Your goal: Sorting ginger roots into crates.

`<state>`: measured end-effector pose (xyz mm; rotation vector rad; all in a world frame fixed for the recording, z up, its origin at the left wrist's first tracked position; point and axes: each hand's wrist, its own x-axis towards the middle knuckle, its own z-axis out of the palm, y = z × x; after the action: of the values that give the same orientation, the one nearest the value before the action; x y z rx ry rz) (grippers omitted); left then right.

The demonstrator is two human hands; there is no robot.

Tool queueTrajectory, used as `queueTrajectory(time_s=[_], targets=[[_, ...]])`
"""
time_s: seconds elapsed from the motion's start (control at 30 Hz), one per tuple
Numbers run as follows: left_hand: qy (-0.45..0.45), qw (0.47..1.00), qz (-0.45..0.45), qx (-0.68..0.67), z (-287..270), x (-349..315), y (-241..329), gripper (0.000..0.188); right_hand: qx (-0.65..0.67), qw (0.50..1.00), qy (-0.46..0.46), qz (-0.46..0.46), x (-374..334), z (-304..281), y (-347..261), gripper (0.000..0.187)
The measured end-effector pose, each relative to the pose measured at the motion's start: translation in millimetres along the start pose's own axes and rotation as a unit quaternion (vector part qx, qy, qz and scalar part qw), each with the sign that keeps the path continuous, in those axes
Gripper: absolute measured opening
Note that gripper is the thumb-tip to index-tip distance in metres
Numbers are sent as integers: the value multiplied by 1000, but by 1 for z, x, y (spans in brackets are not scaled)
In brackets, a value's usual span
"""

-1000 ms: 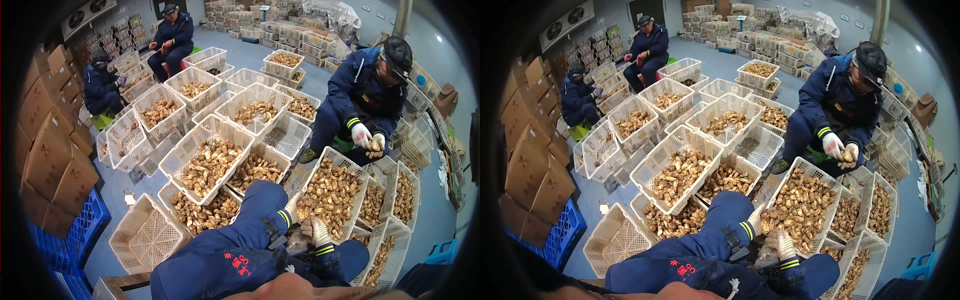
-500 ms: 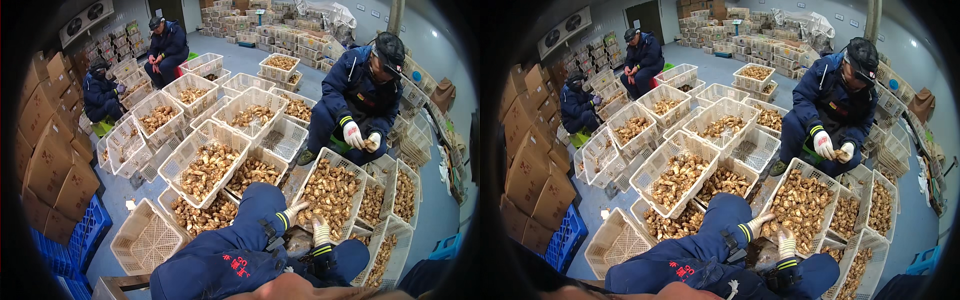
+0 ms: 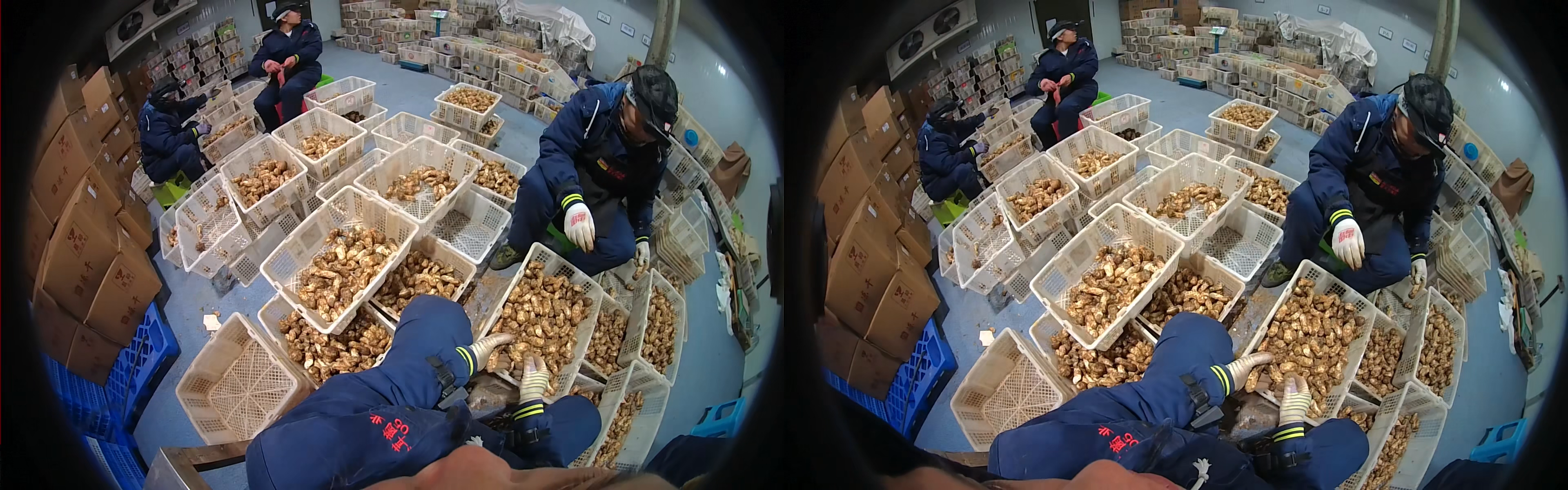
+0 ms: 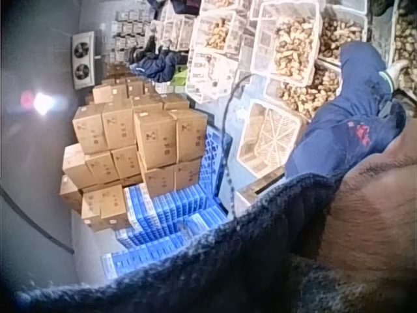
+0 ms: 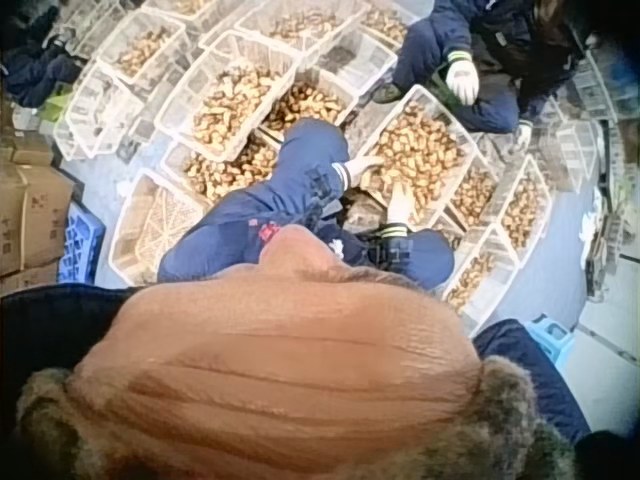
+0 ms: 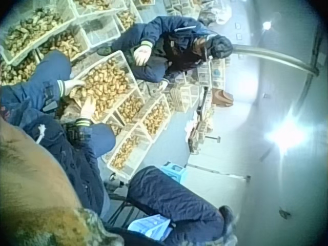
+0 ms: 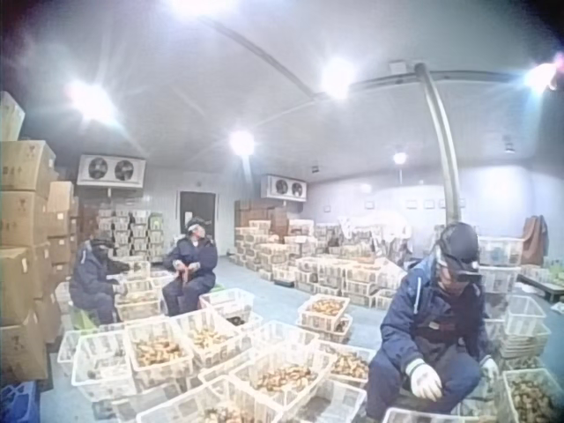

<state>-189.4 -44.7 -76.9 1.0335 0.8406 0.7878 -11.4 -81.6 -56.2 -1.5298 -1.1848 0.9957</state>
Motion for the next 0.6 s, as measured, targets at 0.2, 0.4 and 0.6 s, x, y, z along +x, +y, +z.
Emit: queueTrajectory(time_s=[0.2,0.4,0.6], targets=[[64,956,-151,-245,3,4,1,71,53,998,5,39,3,-3,15,25],[38,952,-91,-289,7,2,3,58,87,995,-25,46,3,-8,23,35],[26,970,-53,-237,5,10,0,62,105,988,-87,79,9,-3,46,42]])
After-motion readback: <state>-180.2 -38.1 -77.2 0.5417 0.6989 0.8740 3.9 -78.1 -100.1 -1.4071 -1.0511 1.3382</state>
